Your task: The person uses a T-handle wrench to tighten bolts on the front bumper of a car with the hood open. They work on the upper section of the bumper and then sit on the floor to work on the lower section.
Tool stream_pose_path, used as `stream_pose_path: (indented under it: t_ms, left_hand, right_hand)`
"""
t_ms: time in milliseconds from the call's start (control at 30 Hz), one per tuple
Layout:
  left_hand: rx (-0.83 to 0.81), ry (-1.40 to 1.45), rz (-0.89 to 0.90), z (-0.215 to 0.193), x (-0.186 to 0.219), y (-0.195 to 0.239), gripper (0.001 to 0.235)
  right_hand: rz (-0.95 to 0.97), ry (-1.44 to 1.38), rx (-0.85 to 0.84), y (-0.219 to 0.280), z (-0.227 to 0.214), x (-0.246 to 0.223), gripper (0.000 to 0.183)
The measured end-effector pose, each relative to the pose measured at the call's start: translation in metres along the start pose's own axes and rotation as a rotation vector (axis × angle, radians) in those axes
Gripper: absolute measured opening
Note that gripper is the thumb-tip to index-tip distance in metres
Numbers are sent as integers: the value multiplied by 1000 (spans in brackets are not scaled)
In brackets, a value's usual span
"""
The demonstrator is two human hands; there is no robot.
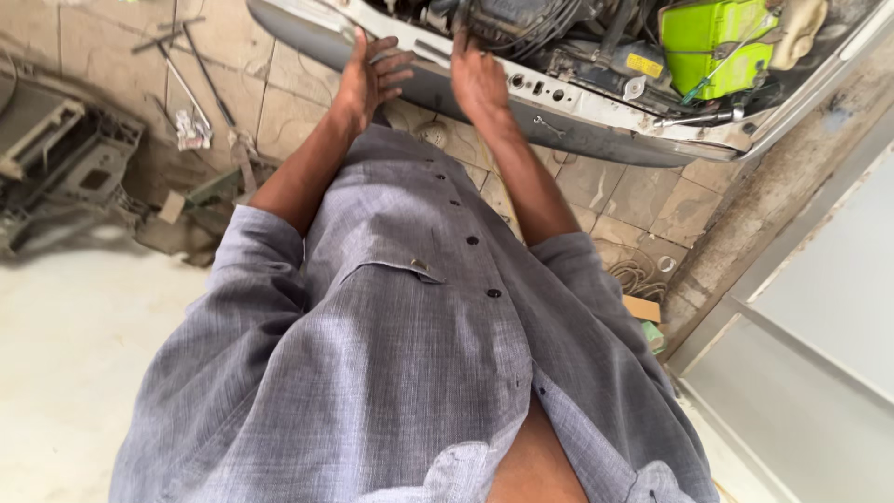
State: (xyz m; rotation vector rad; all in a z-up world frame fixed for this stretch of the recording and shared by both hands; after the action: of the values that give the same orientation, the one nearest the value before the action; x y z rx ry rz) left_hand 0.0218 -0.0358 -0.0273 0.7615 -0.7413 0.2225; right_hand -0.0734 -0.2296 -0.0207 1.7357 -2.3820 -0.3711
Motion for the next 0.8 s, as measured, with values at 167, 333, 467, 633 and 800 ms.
stream_pose_path:
  t_ms: [167, 333, 467, 633, 800]
  left_hand:
    - [-57, -21, -71, 24, 30, -29, 96]
    - [-55, -194, -182, 24, 55, -52, 93]
    - [-86, -324, -307, 6, 35, -80, 88]
    - [-246, -549, -477, -3, 35, -100, 84]
    - [-332, -596, -459, 32, 57, -113, 93]
  right_hand:
    - [32, 29, 50, -4, -10, -34, 49]
    - [26, -47, 12, 0, -37, -78, 50]
    - [2, -96, -222, -4, -24, -91, 43]
    - [94, -355, -337, -14, -3, -89, 27]
    - [342, -365, -231, -7, -17, -84, 25]
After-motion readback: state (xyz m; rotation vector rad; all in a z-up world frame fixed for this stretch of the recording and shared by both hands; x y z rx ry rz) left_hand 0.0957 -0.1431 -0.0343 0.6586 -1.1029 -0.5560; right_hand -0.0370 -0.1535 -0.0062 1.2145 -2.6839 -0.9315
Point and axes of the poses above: each hand's wrist, its own y-axis away from the middle knuckle, its own z-axis out of the palm, x = y × z, the point moved 5 cm from there along -y, towards the middle knuckle, and after that the axes turned 6 degrees about y, right-handed, at the moved point
